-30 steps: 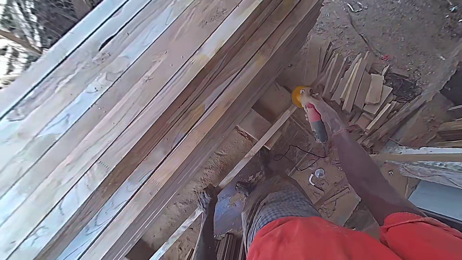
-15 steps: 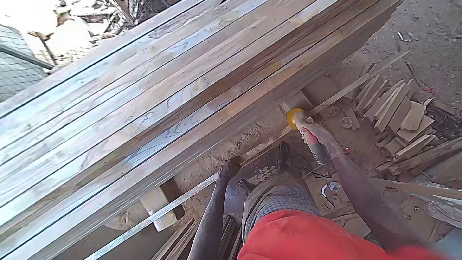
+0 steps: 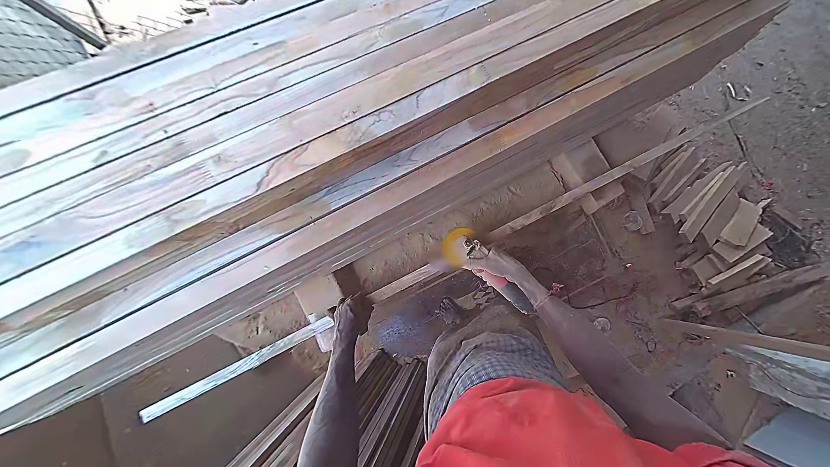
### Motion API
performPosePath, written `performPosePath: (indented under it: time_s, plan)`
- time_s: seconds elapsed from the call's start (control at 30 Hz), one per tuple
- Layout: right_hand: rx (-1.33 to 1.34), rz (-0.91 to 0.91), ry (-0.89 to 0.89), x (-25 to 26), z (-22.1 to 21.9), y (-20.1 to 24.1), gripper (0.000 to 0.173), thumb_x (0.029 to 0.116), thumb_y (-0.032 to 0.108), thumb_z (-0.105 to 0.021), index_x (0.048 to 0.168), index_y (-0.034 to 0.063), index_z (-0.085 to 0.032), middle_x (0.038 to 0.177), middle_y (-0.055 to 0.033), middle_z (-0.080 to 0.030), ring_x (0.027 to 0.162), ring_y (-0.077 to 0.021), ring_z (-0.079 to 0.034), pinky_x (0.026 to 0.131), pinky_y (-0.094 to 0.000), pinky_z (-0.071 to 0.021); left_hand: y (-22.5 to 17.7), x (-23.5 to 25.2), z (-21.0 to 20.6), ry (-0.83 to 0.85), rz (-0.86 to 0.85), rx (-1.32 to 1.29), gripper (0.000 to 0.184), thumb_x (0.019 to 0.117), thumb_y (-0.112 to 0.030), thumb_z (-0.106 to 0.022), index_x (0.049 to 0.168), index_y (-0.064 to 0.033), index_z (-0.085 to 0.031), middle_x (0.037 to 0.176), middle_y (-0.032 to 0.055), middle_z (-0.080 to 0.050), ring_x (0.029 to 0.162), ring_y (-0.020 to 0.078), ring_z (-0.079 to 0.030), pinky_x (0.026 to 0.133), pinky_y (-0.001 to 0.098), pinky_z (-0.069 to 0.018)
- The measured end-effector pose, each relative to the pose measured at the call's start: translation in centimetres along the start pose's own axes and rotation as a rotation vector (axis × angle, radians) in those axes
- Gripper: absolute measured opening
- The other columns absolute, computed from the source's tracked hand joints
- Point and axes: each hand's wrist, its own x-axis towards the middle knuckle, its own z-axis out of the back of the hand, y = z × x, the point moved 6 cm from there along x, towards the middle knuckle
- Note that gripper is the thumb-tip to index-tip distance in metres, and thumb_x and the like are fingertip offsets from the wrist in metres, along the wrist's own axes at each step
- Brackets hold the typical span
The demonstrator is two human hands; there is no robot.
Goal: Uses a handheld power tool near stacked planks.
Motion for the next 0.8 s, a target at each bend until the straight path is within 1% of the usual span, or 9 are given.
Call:
performPosePath:
  time_s: [0.1, 0.17, 0.27, 0.37, 0.43, 0.53, 0.67, 0.73, 0.8]
  plan:
    - [-0.144, 0.026, 0.009, 0.8, -3.9, 2.2, 0.075, 0.0709, 0.081, -0.071, 0.103, 0.0135, -0.071, 0.087, -0.0044, -0.07, 0.074, -0.0168, -0.066, 0.074, -0.0446, -0.0565, 0.6, 0.2, -0.6, -0.004, -0.004, -0.032, 0.052, 0.0907, -0.035, -0.075, 0.139, -0.0191, -0.064, 0.138, 0.013, -0.065, 0.136, 0.0369, -0.052, 0.113, 0.0678, -0.0306]
    - [-0.191, 0.038, 0.01, 0.9, -4.2, 3.2, 0.079, 0.07, 0.084, -0.069, 0.106, 0.0129, -0.071, 0.094, -0.0057, -0.071, 0.083, -0.019, -0.068, 0.081, -0.0481, -0.0555, 0.9, 0.5, -0.6, -0.014, -0.001, -0.036, 0.053, 0.09, -0.035, -0.075, 0.139, -0.0205, -0.064, 0.138, 0.0116, -0.065, 0.137, 0.0359, -0.053, 0.114, 0.0676, -0.0294]
    - [-0.134, 0.021, -0.015, 0.6, -1.6, 1.8, 0.076, 0.0707, 0.083, -0.069, 0.103, 0.0151, -0.072, 0.089, -0.0032, -0.071, 0.078, -0.0169, -0.068, 0.078, -0.0458, -0.0565, 0.8, 0.4, -0.7, -0.02, 0.006, -0.029, 0.052, 0.0894, -0.033, -0.076, 0.138, -0.0202, -0.064, 0.138, 0.0123, -0.065, 0.136, 0.0368, -0.053, 0.114, 0.0672, -0.0308]
    - [0.129, -0.037, -0.082, -0.7, 4.2, -1.8, 0.058, 0.0802, 0.07, -0.073, 0.098, 0.0149, -0.072, 0.078, -0.0008, -0.067, 0.063, -0.0117, -0.064, 0.064, -0.0342, -0.057, 0.7, 0.7, -1.0, -0.03, 0.013, -0.024, 0.052, 0.0873, -0.032, -0.079, 0.136, -0.0174, -0.066, 0.136, 0.0158, -0.066, 0.134, 0.0395, -0.054, 0.112, 0.068, -0.0319]
    - [0.329, -0.079, -0.16, -1.5, 9.2, -4.9, 0.054, 0.0834, 0.066, -0.073, 0.097, 0.014, -0.07, 0.073, -0.0009, -0.065, 0.06, -0.0115, -0.063, 0.058, -0.0305, -0.0561, 0.9, 0.9, -1.0, -0.026, 0.026, -0.014, 0.054, 0.0868, -0.032, -0.08, 0.136, -0.0171, -0.065, 0.137, 0.0163, -0.065, 0.135, 0.0399, -0.053, 0.113, 0.0678, -0.032]
    - [0.518, -0.137, -0.335, -3.5, 18.2, -8.3, 0.059, 0.086, 0.067, -0.07, 0.112, 0.0133, -0.068, 0.082, -0.0046, -0.067, 0.067, -0.0173, -0.067, 0.063, -0.0367, -0.0594, 0.4, 0.6, -0.4, -0.024, 0.04, -0.005, 0.051, 0.0854, -0.031, -0.082, 0.131, -0.0162, -0.068, 0.132, 0.0162, -0.068, 0.131, 0.04, -0.056, 0.11, 0.0679, -0.0348]
    - [0.685, -0.133, -0.588, -3.9, 30.7, -13.0, 0.063, 0.0892, 0.07, -0.061, 0.126, 0.0186, -0.061, 0.088, -0.006, -0.065, 0.067, -0.0194, -0.065, 0.06, -0.0399, -0.0583, 0.2, 0.6, -0.5, -0.002, 0.073, 0.024, 0.051, 0.0848, -0.035, -0.083, 0.131, -0.0171, -0.068, 0.131, 0.015, -0.068, 0.13, 0.0386, -0.057, 0.112, 0.0672, -0.0341]
    - [0.732, -0.127, -0.712, -3.9, 36.0, -15.2, 0.068, 0.0889, 0.073, -0.06, 0.134, 0.0213, -0.06, 0.102, -0.009, -0.067, 0.078, -0.0227, -0.067, 0.067, -0.0438, -0.059, 0.4, 0.6, -0.5, 0.007, 0.082, 0.031, 0.052, 0.0853, -0.035, -0.082, 0.132, -0.017, -0.068, 0.132, 0.0154, -0.068, 0.131, 0.0385, -0.057, 0.113, 0.0675, -0.033]
    - [0.748, -0.118, -0.795, -4.3, 39.6, -16.3, 0.071, 0.0889, 0.073, -0.06, 0.142, 0.0262, -0.055, 0.114, -0.0115, -0.067, 0.087, -0.0259, -0.068, 0.072, -0.048, -0.0592, 0.0, 0.7, -0.5, -0.003, 0.076, 0.027, 0.053, 0.0852, -0.036, -0.082, 0.132, -0.0171, -0.068, 0.132, 0.0147, -0.068, 0.131, 0.0379, -0.056, 0.113, 0.0674, -0.0319]
